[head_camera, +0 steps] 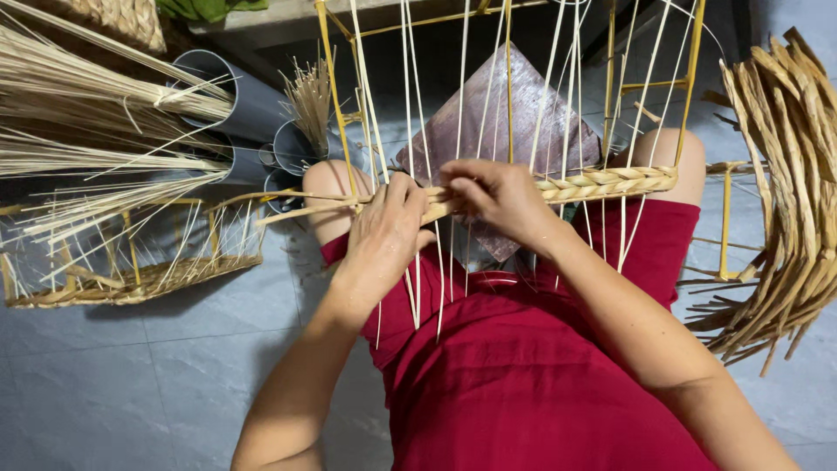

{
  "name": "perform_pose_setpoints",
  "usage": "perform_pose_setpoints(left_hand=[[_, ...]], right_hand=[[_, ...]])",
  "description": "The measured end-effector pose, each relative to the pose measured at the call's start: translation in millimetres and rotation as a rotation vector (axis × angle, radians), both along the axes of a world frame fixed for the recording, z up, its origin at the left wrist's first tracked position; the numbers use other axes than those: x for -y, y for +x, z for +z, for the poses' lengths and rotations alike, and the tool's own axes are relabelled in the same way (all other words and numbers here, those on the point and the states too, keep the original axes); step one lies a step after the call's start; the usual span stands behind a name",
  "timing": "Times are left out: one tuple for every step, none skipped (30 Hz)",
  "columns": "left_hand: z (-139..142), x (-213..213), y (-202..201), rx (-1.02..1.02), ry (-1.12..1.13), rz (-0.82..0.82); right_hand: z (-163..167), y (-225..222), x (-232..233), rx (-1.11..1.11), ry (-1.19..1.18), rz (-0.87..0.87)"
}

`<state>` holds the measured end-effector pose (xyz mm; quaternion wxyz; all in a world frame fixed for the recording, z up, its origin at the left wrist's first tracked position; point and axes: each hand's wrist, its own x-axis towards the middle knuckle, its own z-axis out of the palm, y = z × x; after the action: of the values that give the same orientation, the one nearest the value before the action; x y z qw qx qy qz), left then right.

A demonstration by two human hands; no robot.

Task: The person sits on the floor with a yellow metal frame across their lap and weaves pliable wicker strips in a braided pattern around the frame's horizontal bars, folding and threading each strip by hand. Near the end they use scissors to trim a strip and set the frame aside.

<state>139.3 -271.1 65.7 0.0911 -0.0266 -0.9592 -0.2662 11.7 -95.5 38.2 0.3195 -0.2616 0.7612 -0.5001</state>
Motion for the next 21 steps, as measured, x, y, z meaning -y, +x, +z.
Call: perform_pose_setpoints(left_hand=[[1.6,-1.4,-0.7,-0.005,-0.042,0.026],[3.6,-2.6,-2.0,-0.014,-0.084,0.047],[6.2,-0.9,-4.2,0.066,-0.055,0.036],[10.0,2.6,-6.1,0.148,-0.026,0.027],[15.0,6.6,-7.7,0.228,0.003,0.019],[20.6,11.2,-9.7,0.200,0.019,0.017],[28.6,17.8,-10.5,0.170,0.033,0.012],[36.0,21.9,-12.4,0.142,0.046,0.005],[43.4,23.0,-14.5,0.055,-0.016,-0.002],[50.7,23.5,-15.3,-0.032,-0.075,-0.004],[57.5,23.5,-16.9,-0.122,-0.136,-0.004],[62.7,22.1,-18.6,-0.155,-0.104,0.026],[66.4,20.3,-18.9,-0.186,-0.073,0.057],[68.2,19.1,-19.2,-0.214,-0.042,0.091],[65.9,16.2,-20.9,-0.177,-0.047,0.109],[59.6,11.2,-23.8,-0.141,-0.054,0.132],[51.7,9.5,-26.5,-0.103,-0.061,0.157],[40.3,8.6,-31.8,0.039,-0.003,0.155],[27.1,9.9,-37.7,0.179,0.055,0.154],[13.0,13.0,-44.0,0.386,0.307,0.185],[-2.2,15.8,-51.4,0.589,0.564,0.209]], right_hand=[[0.8,2.3,0.7,-0.049,0.009,0.033],[1.9,3.0,0.9,-0.100,0.018,0.062],[2.7,2.2,0.3,-0.176,0.004,0.093],[3.7,1.1,-0.5,-0.251,-0.006,0.128],[4.5,-0.1,-1.8,-0.325,-0.016,0.165],[4.6,-1.9,-3.3,-0.367,-0.038,0.200],[5.2,-3.5,-3.3,-0.411,-0.060,0.233],[4.5,-4.9,-3.3,-0.452,-0.083,0.263],[3.6,-4.7,-1.6,-0.440,-0.066,0.239],[1.7,-4.2,1.3,-0.426,-0.051,0.221],[0.3,-4.2,4.3,-0.415,-0.038,0.204],[-0.9,-3.9,6.9,-0.404,0.007,0.180],[-2.1,-2.5,9.4,-0.390,0.050,0.156],[-2.7,-1.1,10.9,-0.373,0.093,0.137],[-2.8,-0.4,11.2,-0.330,0.087,0.115],[-2.5,0.3,11.4,-0.287,0.080,0.098],[-2.1,1.1,12.1,-0.243,0.071,0.084],[-1.6,2.1,12.8,-0.173,0.076,0.072],[-1.0,2.6,13.2,-0.105,0.079,0.062],[-0.6,2.1,14.3,-0.040,0.082,0.052],[-0.3,1.6,15.5,-0.122,0.080,0.063]])
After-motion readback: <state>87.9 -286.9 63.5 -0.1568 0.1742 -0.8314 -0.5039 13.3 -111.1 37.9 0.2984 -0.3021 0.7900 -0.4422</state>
